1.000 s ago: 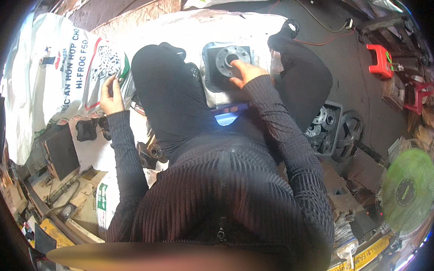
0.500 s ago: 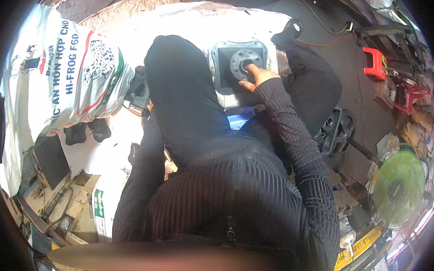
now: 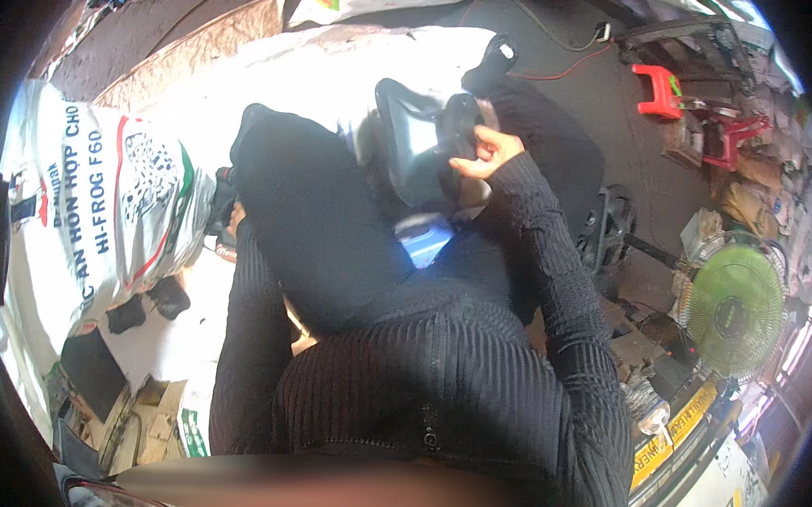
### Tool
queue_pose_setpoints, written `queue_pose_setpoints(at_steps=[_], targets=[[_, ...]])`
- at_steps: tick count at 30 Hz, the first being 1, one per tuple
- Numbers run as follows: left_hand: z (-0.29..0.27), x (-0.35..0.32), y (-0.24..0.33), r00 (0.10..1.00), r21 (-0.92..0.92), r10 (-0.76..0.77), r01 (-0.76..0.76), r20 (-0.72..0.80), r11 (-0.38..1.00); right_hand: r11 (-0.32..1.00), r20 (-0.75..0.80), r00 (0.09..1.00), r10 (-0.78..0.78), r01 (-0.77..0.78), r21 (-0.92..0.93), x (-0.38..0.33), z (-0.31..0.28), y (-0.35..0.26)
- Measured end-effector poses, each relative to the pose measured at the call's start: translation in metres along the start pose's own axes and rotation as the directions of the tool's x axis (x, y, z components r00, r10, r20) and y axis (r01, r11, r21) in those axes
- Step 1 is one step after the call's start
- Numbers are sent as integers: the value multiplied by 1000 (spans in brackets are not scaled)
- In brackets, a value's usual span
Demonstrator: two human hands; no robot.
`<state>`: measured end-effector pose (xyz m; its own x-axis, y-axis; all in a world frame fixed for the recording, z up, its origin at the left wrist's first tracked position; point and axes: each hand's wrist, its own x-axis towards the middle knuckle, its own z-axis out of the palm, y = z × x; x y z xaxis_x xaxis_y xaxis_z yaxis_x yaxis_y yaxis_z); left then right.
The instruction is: The person sits on the floor and uses a cordless drill to fasten screws into a black mechanical housing. They repeatedly insert screws, tighten them, and reposition the housing while working in a cluttered workshop.
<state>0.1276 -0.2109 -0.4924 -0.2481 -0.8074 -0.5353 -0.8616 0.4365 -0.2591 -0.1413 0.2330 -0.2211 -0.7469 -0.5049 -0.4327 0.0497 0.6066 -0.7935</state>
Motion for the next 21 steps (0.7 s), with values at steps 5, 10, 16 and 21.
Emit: queue_pose_setpoints(at_steps=[5,10,16,21], targets=[[-8,9,8,984,-12,-94,97,153,995,949,29,998,-52,40,312,-15,-40,32],[-26,-4,10,985,-24,-96,100,146,995,850,45,992,-121,80,521,-18,-46,57],[-52,-20,-9,996,-159,3,12,94,987,885,4,993,-121,106,453,-21,-44,49],[-97,-80,-67,924,-717,222,-383,-313,582,999,-55,998,-11,13,34,-29,-37,1]])
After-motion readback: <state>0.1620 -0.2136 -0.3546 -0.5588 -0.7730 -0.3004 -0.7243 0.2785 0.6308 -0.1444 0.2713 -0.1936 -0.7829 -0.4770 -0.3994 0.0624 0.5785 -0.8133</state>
